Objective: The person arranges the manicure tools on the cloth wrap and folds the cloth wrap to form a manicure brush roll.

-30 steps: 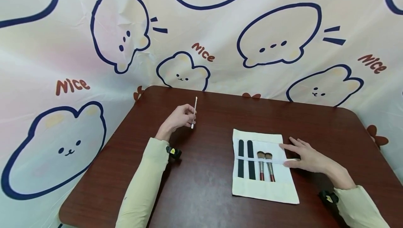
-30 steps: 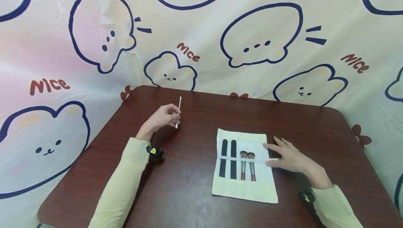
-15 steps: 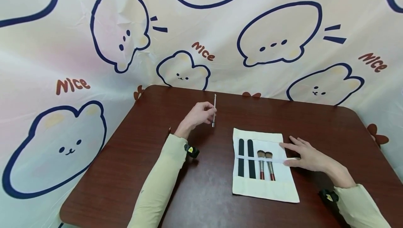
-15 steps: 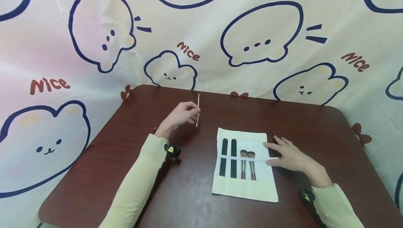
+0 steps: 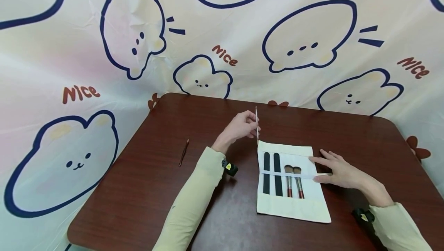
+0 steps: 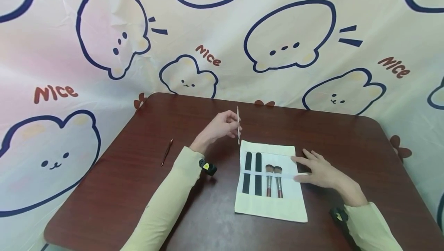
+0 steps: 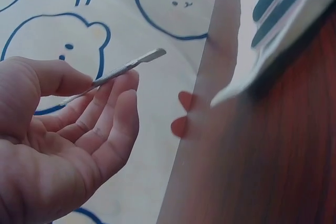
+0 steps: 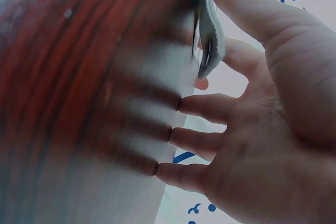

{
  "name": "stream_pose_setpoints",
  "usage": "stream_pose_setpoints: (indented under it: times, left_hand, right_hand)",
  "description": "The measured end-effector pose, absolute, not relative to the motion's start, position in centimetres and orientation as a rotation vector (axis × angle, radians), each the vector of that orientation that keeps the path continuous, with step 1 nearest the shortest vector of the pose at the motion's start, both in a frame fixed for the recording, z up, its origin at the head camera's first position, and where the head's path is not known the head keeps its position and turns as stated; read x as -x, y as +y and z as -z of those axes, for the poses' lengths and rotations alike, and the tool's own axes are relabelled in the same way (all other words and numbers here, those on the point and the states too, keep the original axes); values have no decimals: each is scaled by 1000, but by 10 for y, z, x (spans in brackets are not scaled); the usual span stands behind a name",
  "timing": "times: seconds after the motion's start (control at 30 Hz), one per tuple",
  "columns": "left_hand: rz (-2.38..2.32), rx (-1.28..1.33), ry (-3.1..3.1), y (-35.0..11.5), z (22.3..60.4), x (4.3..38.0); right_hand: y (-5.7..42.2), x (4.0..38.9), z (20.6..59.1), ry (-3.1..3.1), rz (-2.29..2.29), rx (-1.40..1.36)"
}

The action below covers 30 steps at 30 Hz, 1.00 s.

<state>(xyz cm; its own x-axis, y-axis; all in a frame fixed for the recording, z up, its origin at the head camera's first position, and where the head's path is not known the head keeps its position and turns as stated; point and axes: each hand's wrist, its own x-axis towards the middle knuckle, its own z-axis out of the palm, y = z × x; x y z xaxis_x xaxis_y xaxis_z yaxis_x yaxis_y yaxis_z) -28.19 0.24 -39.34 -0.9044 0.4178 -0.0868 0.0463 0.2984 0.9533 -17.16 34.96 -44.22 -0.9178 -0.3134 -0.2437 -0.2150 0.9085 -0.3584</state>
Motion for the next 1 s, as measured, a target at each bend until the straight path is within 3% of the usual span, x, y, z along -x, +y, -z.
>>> stream_pose_setpoints:
  times: [1.0]
  left_hand:
    - [-1640,-424,2124,111,419,253]
  right_hand:
    - [348,172,439,2775,463,417]
